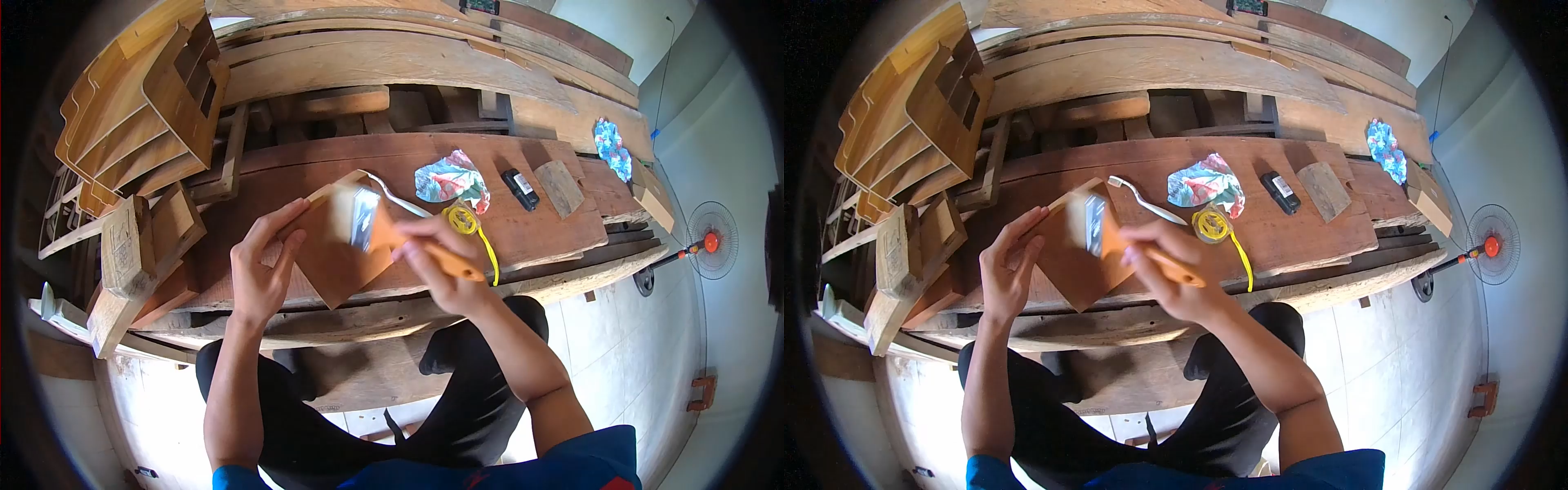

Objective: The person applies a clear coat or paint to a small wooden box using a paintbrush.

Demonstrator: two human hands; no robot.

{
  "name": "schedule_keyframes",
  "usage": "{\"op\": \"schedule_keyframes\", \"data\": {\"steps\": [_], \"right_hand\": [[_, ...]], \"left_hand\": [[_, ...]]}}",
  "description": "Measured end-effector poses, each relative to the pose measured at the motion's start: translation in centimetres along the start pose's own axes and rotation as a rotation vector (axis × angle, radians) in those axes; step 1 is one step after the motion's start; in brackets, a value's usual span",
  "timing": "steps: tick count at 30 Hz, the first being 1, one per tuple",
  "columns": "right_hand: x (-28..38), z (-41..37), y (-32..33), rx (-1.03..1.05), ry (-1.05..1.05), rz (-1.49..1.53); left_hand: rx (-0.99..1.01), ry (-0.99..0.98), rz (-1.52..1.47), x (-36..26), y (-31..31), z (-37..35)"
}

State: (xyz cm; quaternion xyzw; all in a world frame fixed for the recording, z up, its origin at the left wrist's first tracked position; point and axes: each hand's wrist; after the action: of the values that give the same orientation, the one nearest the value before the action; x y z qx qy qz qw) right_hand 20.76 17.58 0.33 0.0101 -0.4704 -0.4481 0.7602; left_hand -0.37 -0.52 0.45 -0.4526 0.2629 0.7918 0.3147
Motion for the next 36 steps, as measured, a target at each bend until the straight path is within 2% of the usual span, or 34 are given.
{"op": "schedule_keyframes", "data": {"steps": [1, 4, 5, 7, 10, 13, 17, 19, 20, 23, 24, 27, 28, 31, 32, 36], "right_hand": [[0.0, 0.1, 0.2, -0.112, -0.052, -0.032], [0.5, -0.5, -0.6, 0.131, 0.118, -0.1], [1.5, -0.3, -0.6, 0.275, 0.186, -0.094], [1.3, -0.5, -1.1, 0.378, 0.354, -0.22], [0.3, 0.1, 0.2, 0.229, 0.116, -0.02], [0.2, 0.4, 0.3, -0.151, -0.016, -0.061], [1.2, -0.3, -0.4, 0.278, 0.131, -0.049], [1.0, -0.6, -1.5, 0.448, 0.274, -0.021], [1.1, -0.5, -1.2, 0.445, 0.271, -0.052], [0.4, 0.2, 0.4, 0.239, 0.095, 0.043], [-0.1, 0.3, 1.0, 0.109, 0.077, 0.035], [-0.7, -0.1, 0.5, -0.014, -0.014, -0.067], [-0.7, -0.2, 0.2, 0.092, 0.108, -0.093], [1.2, -0.3, -0.8, 0.429, 0.174, -0.015], [1.1, -0.6, -1.2, 0.425, 0.268, -0.127], [-0.2, 0.0, 0.3, 0.121, 0.05, 0.027]], "left_hand": [[0.0, 0.006, 0.005, 0.0, 0.1, 0.0], [-0.009, 0.017, 0.004, 0.2, 0.2, 0.3], [-0.02, 0.019, -0.006, 0.4, 0.1, 0.3], [-0.019, 0.012, -0.019, 0.3, 0.1, 0.3], [0.005, -0.012, -0.018, -0.1, -0.1, 0.1], [0.01, -0.015, 0.017, 0.1, 0.3, 0.0], [-0.018, 0.011, -0.008, 0.4, 0.2, 0.3], [-0.021, 0.016, -0.019, 0.2, 0.1, 0.2], [-0.011, 0.005, -0.012, 0.0, -0.1, 0.1], [0.018, -0.024, 0.008, -0.4, -0.2, 0.0], [0.026, -0.035, 0.014, -0.4, -0.1, 0.0], [0.015, -0.003, 0.03, -0.2, 0.1, 0.1], [0.005, 0.002, 0.016, 0.0, 0.2, 0.2], [-0.009, 0.012, -0.007, 0.3, 0.2, 0.2], [-0.005, 0.009, -0.006, 0.0, 0.1, 0.2], [0.009, -0.005, -0.007, -0.4, -0.2, 0.0]]}}
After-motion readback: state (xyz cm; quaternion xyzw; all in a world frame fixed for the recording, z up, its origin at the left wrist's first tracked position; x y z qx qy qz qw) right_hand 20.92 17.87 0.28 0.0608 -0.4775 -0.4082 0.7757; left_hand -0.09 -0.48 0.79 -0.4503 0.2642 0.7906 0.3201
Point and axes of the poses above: each hand's wrist, its own z-axis towards the middle knuckle, its own y-axis out of the back of the hand, x = y × z, and after that the axes turned 11 degrees about -z, right-handed
